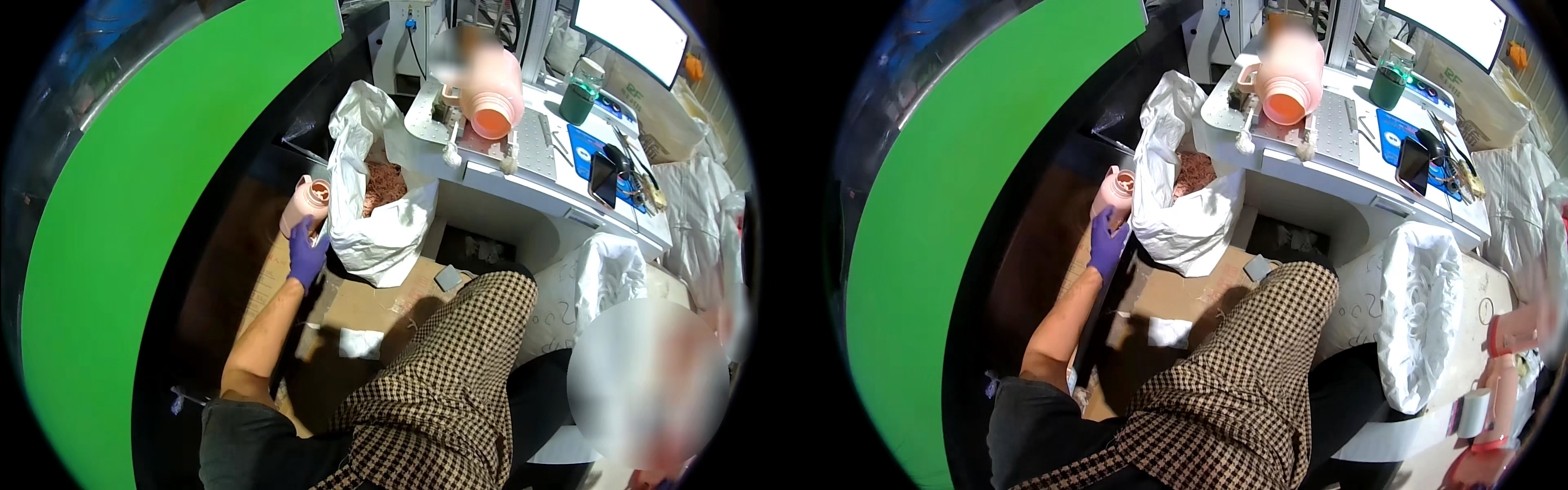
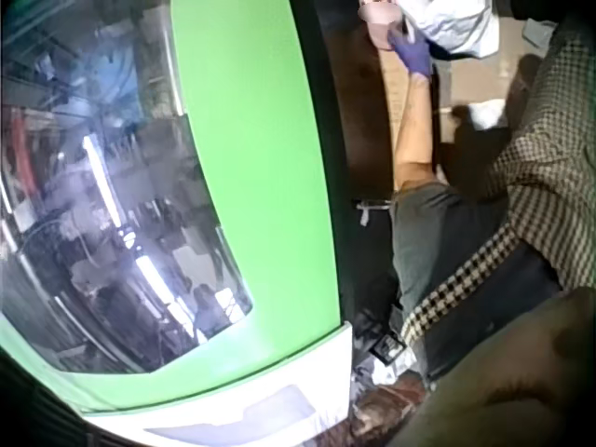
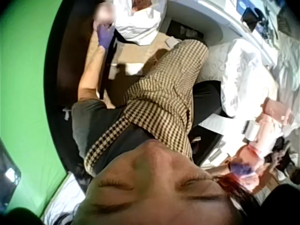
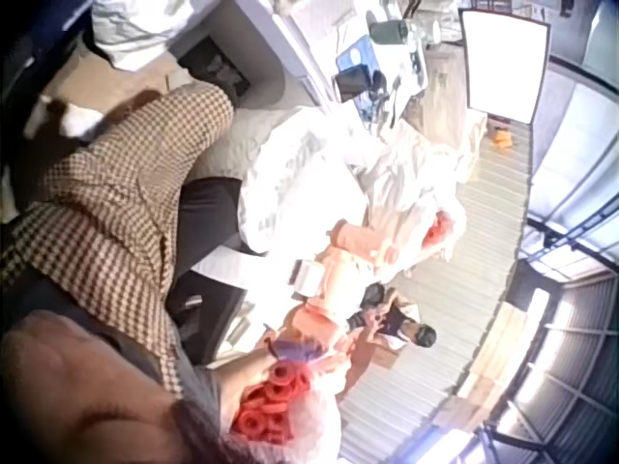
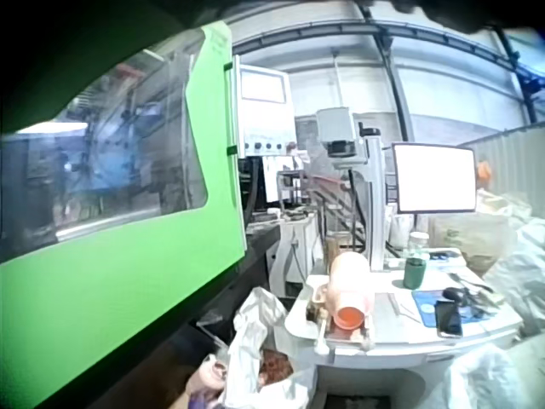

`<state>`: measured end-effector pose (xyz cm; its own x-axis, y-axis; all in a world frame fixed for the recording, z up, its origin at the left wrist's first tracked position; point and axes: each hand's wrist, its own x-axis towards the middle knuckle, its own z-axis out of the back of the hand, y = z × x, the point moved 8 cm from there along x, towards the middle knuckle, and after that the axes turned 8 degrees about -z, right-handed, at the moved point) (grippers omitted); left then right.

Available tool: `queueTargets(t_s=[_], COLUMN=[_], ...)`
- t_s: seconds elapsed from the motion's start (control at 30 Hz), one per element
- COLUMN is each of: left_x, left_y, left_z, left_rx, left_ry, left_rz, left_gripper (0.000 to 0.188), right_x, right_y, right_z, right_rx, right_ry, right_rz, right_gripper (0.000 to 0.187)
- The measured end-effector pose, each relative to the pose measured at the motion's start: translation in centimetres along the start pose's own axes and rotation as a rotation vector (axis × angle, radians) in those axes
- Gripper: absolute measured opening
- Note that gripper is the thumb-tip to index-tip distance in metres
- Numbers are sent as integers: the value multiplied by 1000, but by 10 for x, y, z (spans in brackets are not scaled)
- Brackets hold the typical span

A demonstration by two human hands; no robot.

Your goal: The person assembles pink plastic containers by inserting a brown filter into the opening, applying a label, and screwing on a red lid. The person repeats this process for multiple containers, placing finished units on the table.

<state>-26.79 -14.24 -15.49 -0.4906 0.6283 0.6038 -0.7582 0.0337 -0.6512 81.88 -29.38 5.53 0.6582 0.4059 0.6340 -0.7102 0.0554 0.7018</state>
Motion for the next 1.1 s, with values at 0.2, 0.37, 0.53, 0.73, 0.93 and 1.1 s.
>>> queueTargets(t_s=[0.2,0.37,0.53,0.73,0.93,1.1], left_x=[94,124,100,90,58,-29], left_y=[77,126,106,74,-139,-330], left_z=[-43,-71,-70,-6,65,31], left_rx=[778,513,732,651,14,23], left_ry=[211,480,395,154,85,336], left_rz=[-156,227,373,263,-470,-685], left_gripper=[107,91,94,77,74,52], right_x=[-201,-283,-305,-326,-307,-342], right_y=[232,330,346,348,347,402], right_z=[-171,-241,-244,-242,-237,-235], right_rx=[44,319,334,496,478,638], right_ry=[705,1197,1106,1098,1078,1175], right_rz=[547,801,821,919,647,736], right_gripper=[39,43,39,40,42,41])
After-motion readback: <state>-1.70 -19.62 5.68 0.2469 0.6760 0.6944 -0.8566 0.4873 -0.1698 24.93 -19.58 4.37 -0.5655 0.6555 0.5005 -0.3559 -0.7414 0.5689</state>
